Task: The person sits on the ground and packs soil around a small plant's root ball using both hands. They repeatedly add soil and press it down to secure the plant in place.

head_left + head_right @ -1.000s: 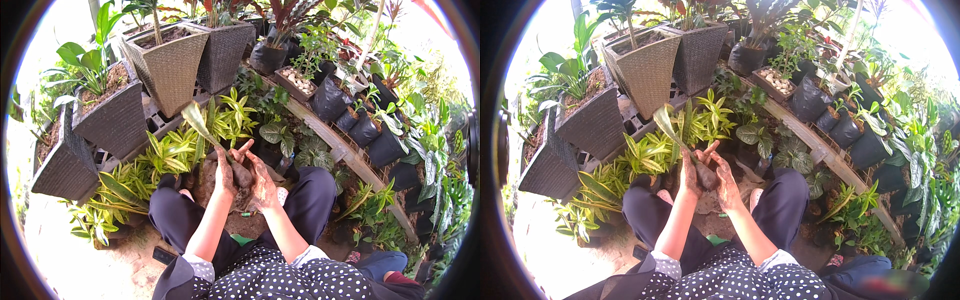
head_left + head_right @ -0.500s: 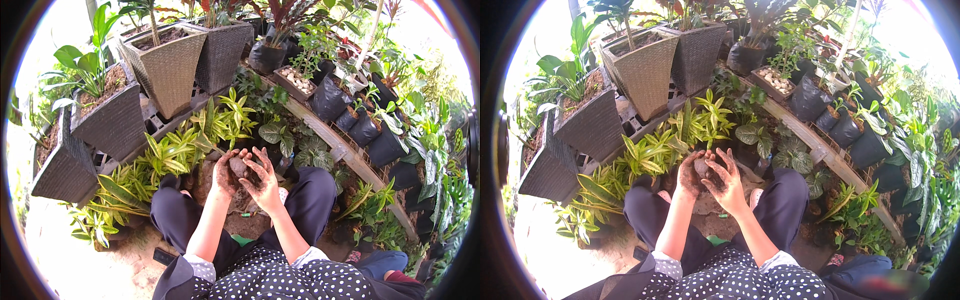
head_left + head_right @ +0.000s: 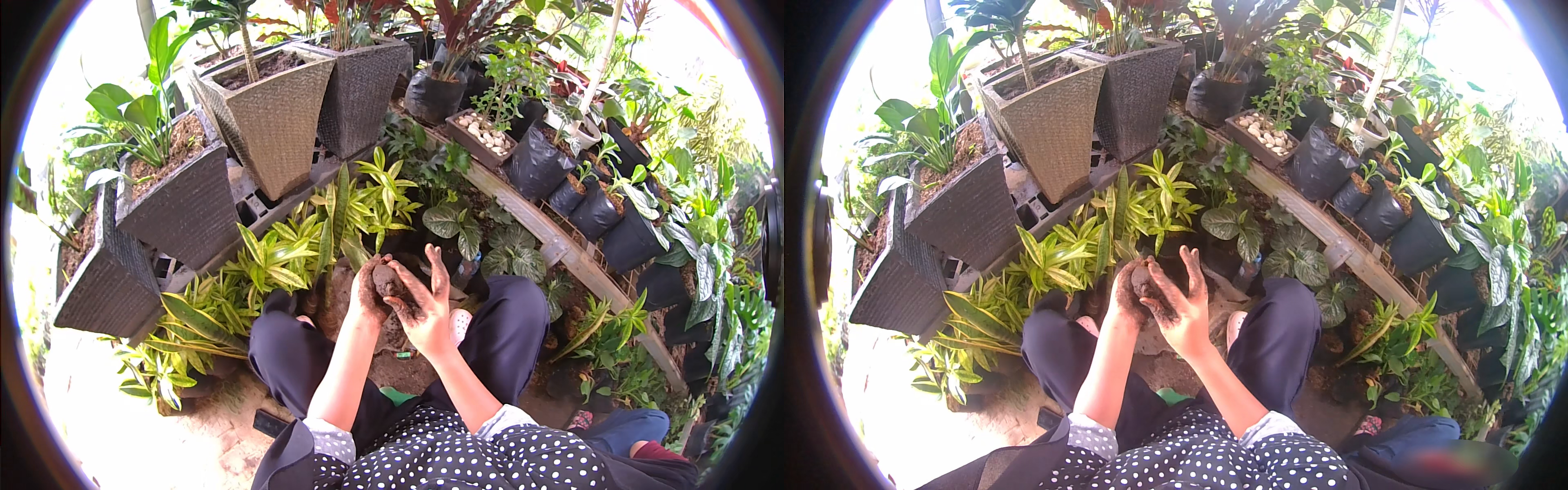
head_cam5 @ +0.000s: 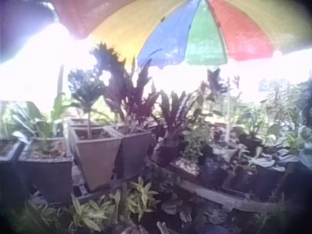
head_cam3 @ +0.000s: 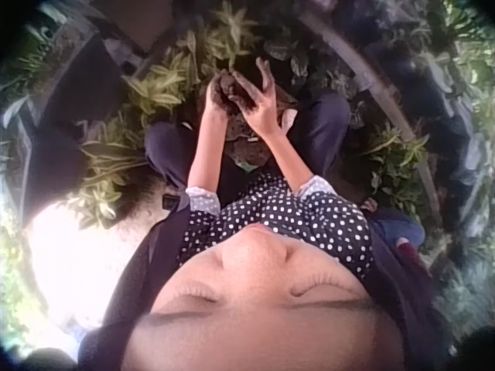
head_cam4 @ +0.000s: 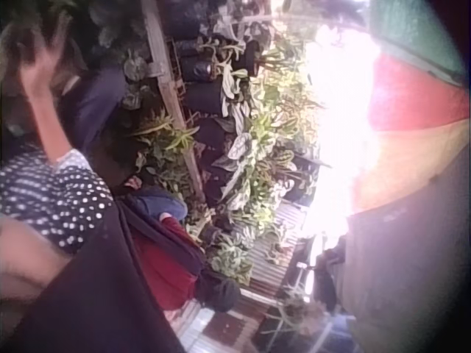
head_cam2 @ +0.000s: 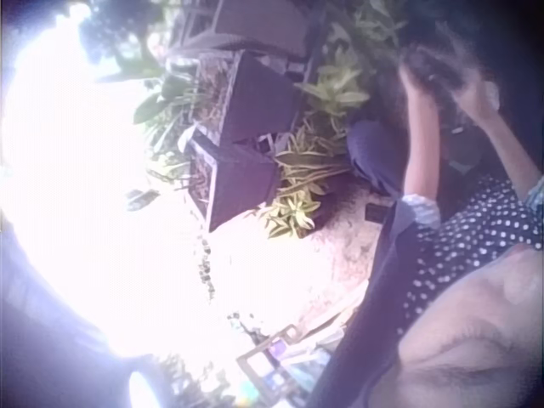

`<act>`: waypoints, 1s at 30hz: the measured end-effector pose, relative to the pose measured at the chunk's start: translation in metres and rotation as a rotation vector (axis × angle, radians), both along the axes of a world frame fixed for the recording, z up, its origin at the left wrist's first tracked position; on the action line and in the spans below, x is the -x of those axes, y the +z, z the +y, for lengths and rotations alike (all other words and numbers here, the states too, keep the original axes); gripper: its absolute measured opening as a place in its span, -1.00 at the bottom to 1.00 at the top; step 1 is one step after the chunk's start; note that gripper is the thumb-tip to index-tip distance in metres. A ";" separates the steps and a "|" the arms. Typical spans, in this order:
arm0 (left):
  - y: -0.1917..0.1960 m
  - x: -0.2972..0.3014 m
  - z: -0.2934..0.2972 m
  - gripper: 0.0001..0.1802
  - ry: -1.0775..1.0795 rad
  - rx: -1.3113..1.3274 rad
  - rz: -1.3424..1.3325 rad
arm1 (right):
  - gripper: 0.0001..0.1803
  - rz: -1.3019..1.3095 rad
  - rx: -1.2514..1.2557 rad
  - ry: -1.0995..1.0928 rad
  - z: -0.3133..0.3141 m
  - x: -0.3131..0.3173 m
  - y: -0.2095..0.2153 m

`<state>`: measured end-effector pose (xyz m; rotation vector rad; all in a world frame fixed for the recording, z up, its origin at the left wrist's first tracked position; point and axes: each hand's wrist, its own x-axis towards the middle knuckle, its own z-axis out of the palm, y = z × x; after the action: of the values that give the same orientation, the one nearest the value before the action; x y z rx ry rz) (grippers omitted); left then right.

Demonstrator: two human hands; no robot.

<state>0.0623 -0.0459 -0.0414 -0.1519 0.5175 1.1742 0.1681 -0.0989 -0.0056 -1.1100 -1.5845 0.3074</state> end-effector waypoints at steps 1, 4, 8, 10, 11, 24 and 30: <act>-0.005 0.001 0.001 -0.82 -0.015 -0.036 -0.044 | -0.54 -0.052 -0.017 0.010 0.001 -0.001 -0.003; -0.020 0.004 0.006 -0.82 -0.047 -0.108 -0.128 | -0.52 -0.154 -0.113 0.038 0.004 -0.008 -0.017; -0.018 0.003 0.007 -0.82 -0.038 -0.111 -0.107 | -0.60 -0.012 -0.054 0.031 0.001 -0.004 -0.019; -0.015 0.003 0.006 -0.82 -0.006 -0.101 -0.041 | -0.65 -0.099 -0.028 -0.026 0.001 0.002 -0.004; -0.015 0.003 0.006 -0.81 -0.003 -0.096 -0.027 | -0.65 -0.115 -0.049 -0.011 0.001 0.000 -0.005; -0.003 -0.004 0.003 -0.77 -0.026 -0.105 0.096 | -0.70 -0.095 -0.118 -0.023 0.005 -0.010 -0.020; 0.007 -0.003 -0.001 -0.79 -0.050 -0.321 0.052 | -0.61 -0.209 -0.126 -0.101 0.008 -0.021 -0.009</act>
<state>0.0653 -0.0466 -0.0347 0.1668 0.3700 1.1986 0.1887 -0.0907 -0.0147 -1.1485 -1.6990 0.0243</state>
